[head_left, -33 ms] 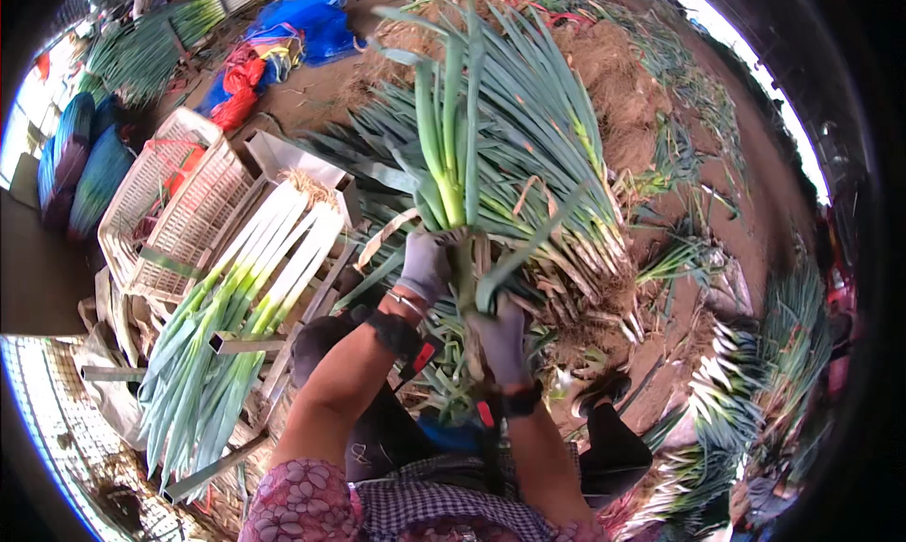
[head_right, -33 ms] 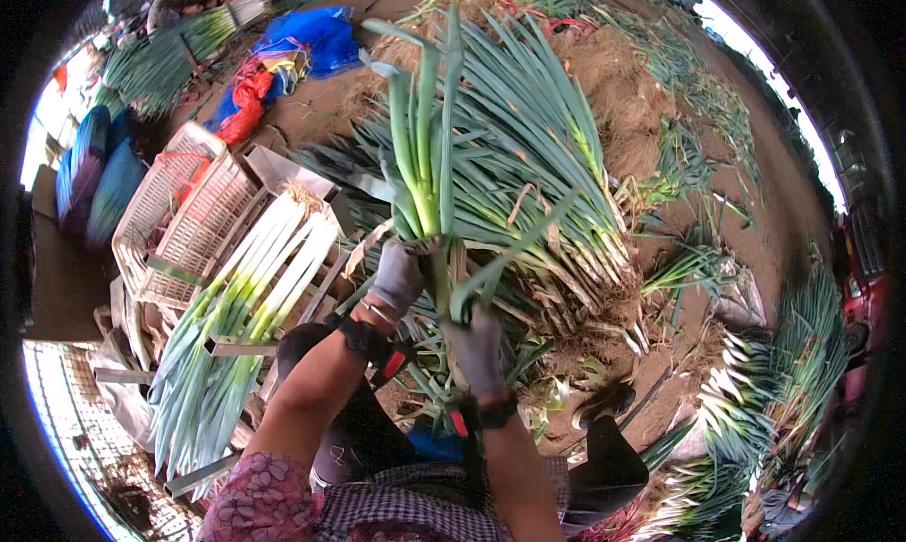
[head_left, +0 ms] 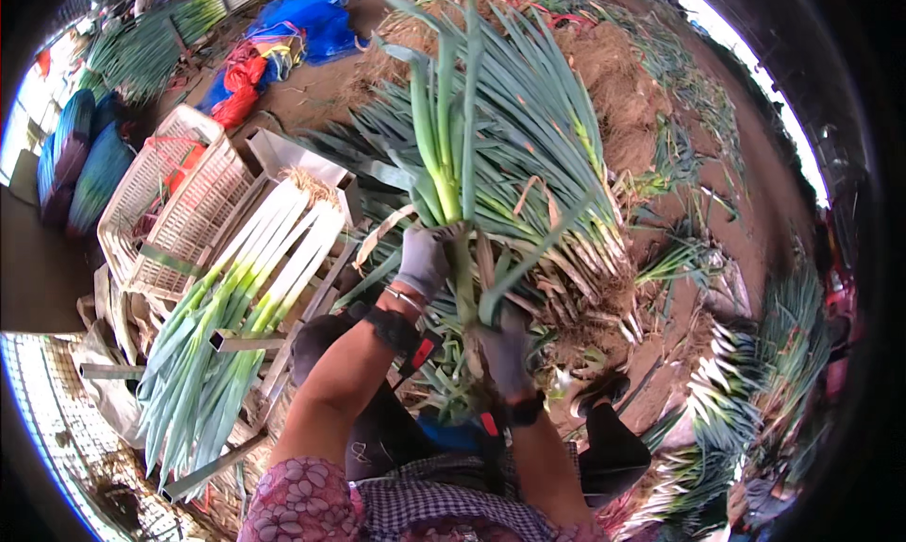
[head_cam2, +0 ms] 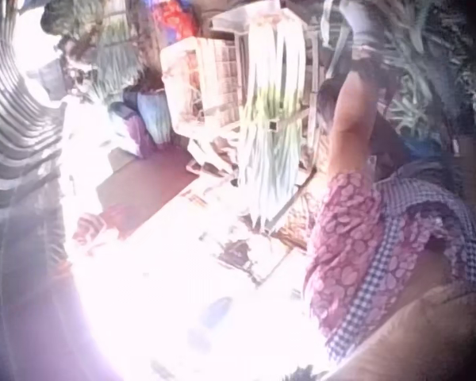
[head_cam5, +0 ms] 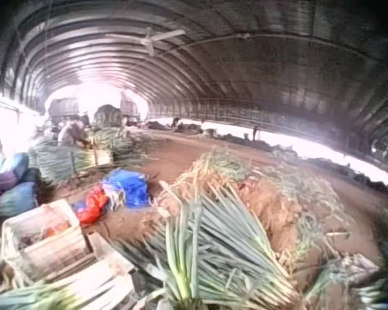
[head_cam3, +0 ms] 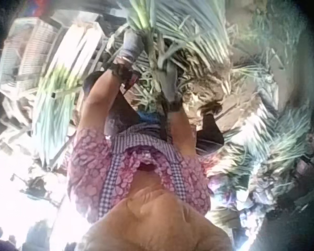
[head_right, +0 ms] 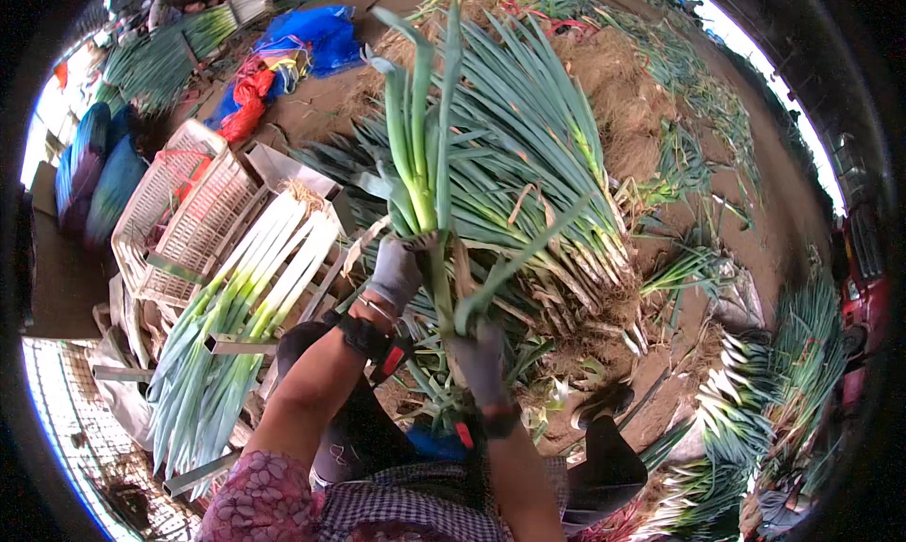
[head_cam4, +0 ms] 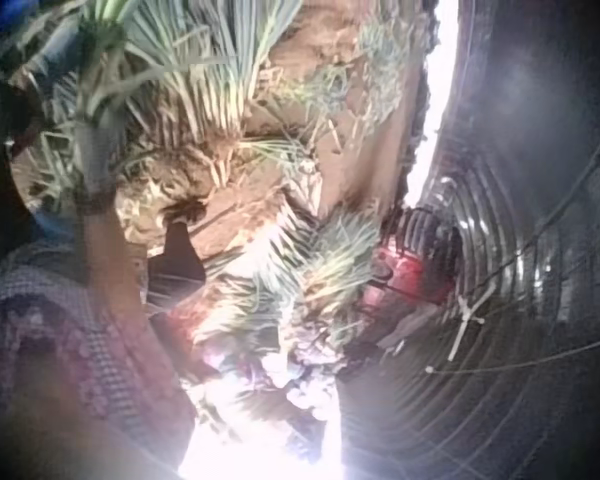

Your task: The person picks up a green onion from a pile, peels away the outer layers by hand, and places the cleaned stalk onto a metal rack, repeating the process for a second onion.

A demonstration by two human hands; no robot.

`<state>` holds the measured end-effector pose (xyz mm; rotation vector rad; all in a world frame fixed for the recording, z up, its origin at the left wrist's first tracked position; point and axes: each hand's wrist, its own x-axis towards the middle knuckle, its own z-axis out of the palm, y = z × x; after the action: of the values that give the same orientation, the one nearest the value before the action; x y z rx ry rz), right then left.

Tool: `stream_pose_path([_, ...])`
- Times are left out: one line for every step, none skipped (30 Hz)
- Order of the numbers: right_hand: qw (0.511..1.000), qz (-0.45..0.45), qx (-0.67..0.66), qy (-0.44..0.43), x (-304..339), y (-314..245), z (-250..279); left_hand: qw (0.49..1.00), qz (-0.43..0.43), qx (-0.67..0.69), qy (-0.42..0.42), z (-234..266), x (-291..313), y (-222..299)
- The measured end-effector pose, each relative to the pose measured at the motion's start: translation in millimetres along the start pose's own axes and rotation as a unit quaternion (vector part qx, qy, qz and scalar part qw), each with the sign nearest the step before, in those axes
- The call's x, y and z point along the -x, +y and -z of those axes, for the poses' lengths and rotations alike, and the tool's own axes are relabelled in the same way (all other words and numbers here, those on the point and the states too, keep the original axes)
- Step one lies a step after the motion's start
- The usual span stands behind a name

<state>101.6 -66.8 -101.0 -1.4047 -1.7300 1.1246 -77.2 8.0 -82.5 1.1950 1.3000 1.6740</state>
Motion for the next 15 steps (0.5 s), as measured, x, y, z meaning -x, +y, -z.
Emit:
stream_pose_path([0.996, -0.032, -0.086, 0.001, 18.9, 13.5, 3.2, 0.975, 0.16, 0.155, 0.01, 1.6, -3.0, 4.8])
stream_pose_path([0.983, -0.063, -0.172, -0.001, 40.5, 25.8, 6.8, 0.975, 0.16, 0.156, 0.013, 4.0, -6.0, 6.4])
stream_pose_path([0.991, -0.087, -0.065, -0.074, 70.6, 49.3, 25.8, 0.95, 0.2, 0.239, 0.025, 3.7, -9.2, 8.3])
stream_pose_path([0.982, -0.109, 0.042, -0.146, 89.7, 67.2, 48.1, 0.917, 0.238, 0.319, 0.038, 3.4, -11.2, 9.7])
stream_pose_path([0.982, -0.111, 0.044, -0.146, 92.2, 61.5, 61.9, 0.942, 0.228, 0.248, 0.001, 6.6, -10.4, 5.6])
stream_pose_path([0.964, -0.155, 0.156, -0.149, 87.0, 42.8, 72.1, 0.943, 0.225, 0.246, 0.006, 11.6, -11.3, 1.9])
stream_pose_path([0.93, -0.207, 0.27, -0.136, 88.1, 30.2, 90.4, 0.957, 0.172, 0.23, -0.029, 2.0, -8.6, 1.6])
stream_pose_path([0.986, -0.141, 0.072, -0.05, 71.6, 67.2, 94.7, 0.968, 0.117, 0.214, -0.063, -8.3, -6.6, 1.7])
stream_pose_path([0.986, 0.0, 0.166, 0.032, 52.4, 34.7, 80.5, 0.892, 0.272, 0.361, -0.015, -9.3, -4.9, 26.7])
stream_pose_path([0.987, 0.08, 0.13, 0.05, 30.9, -11.3, 58.7, 0.895, 0.269, 0.356, -0.009, -3.3, -1.2, 23.4])
stream_pose_path([0.98, 0.159, 0.093, 0.069, 10.2, -44.5, 35.7, 0.938, 0.205, 0.274, -0.053, 0.8, 4.1, 14.3])
stream_pose_path([0.969, 0.164, 0.155, 0.098, -5.6, -60.1, 30.2, 0.963, 0.138, 0.204, -0.112, -10.5, 7.6, 12.2])
stream_pose_path([0.962, 0.153, 0.168, 0.149, -21.1, -46.7, 28.9, 0.978, -0.011, 0.038, -0.202, -12.7, 12.9, 28.2])
stream_pose_path([0.954, 0.152, 0.175, 0.191, -34.5, -39.2, 25.1, 0.949, -0.21, -0.096, -0.215, -8.9, 11.2, 15.6])
stream_pose_path([0.978, 0.116, 0.07, 0.16, -37.7, -42.4, 28.0, 0.949, -0.239, -0.102, -0.178, -3.5, 8.5, 19.4])
